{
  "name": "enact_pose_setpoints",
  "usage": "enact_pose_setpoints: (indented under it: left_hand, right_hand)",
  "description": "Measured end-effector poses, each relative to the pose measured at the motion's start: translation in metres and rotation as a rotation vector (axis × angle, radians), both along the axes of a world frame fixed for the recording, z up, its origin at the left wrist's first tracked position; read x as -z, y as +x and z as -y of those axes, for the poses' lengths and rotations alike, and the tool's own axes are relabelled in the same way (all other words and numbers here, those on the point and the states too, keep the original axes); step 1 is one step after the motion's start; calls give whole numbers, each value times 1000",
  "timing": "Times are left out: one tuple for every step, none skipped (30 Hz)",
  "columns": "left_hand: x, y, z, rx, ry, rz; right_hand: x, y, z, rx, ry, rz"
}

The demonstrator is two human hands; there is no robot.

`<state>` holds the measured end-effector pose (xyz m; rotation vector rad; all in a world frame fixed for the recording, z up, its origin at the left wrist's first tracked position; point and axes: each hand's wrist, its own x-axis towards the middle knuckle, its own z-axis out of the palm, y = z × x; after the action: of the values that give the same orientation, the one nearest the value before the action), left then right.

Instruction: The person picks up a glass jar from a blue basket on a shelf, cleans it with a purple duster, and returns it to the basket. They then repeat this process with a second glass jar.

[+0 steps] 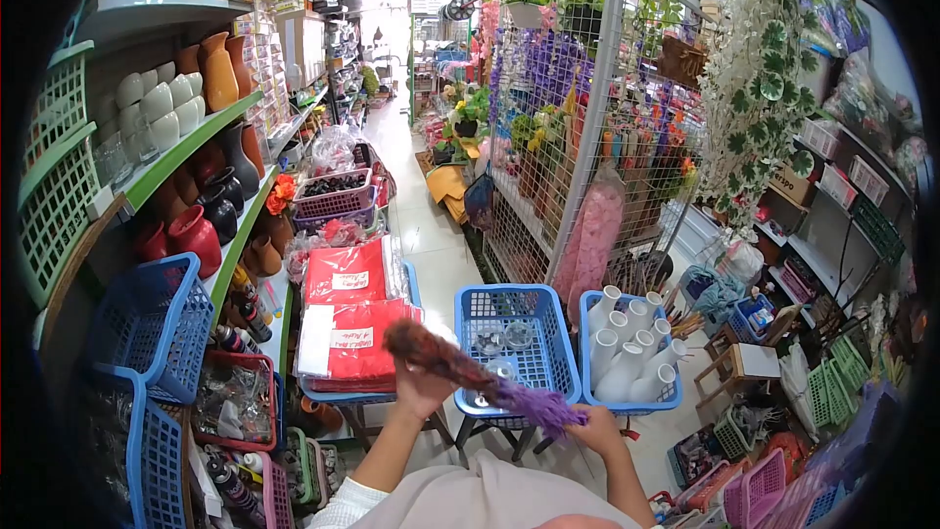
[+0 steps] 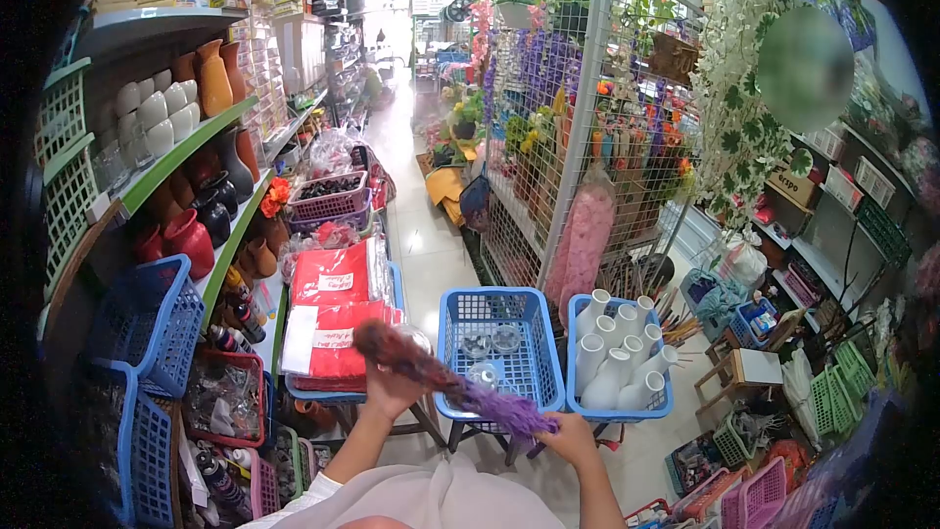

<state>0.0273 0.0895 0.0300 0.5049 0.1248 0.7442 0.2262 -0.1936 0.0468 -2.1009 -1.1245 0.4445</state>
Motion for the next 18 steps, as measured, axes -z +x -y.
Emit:
enact_pose_setpoints:
  left_hand:
    - [-2, -3, 3, 167, -153, 105]
    - [-5, -7, 5, 334, -304, 210]
    - [-16, -6, 17, 216, -283, 31]
    - [-9, -7, 18, 220, -323, -11]
    - [-12, -8, 22, 217, -340, -26]
    - [-15, -10, 25, 212, -358, -43]
    - [-16, -12, 25, 205, -357, -43]
    - [-15, -14, 25, 202, -334, -29]
    - [-15, -17, 26, 200, -311, -14]
    - [-14, -19, 25, 192, -311, -15]
    - [-13, -23, 25, 173, -330, 2]
    - [-12, -27, 25, 154, -349, 19]
    - [-11, -31, 25, 146, -321, 27]
    - [-11, -36, 25, 136, -319, 30]
    - [-10, -41, 25, 114, -322, 26]
    - [-10, -45, 26, 92, -323, 24]
    - [-13, -50, 27, 65, -352, 17]
    - [-16, -54, 29, 52, -351, 19]
  right_hand:
    - [2, 0, -7, -1, 1, 2]
    - [5, 1, -16, 75, 30, -6]
    - [8, 3, -25, 150, 59, -14]
    - [9, 2, -34, 145, 61, -12]
    - [9, 2, -43, 186, 50, -8]
    - [13, 4, -52, 227, 37, -5]
    - [27, 11, -62, 211, 35, -7]
    - [40, 17, -69, 204, 35, -10]
    - [43, 17, -76, 206, -16, 34]
    - [48, 19, -84, 208, -67, 79]
    - [67, 25, -92, 215, -107, 89]
    - [83, 27, -99, 205, -107, 88]
    - [98, 30, -107, 195, -97, 124]
    - [109, 32, -114, 184, -88, 160]
    - [120, 36, -119, 159, -155, 117]
    - [130, 38, -125, 147, -153, 120]
    - [150, 44, -127, 93, -131, 190]
    - [156, 45, -128, 38, -107, 259]
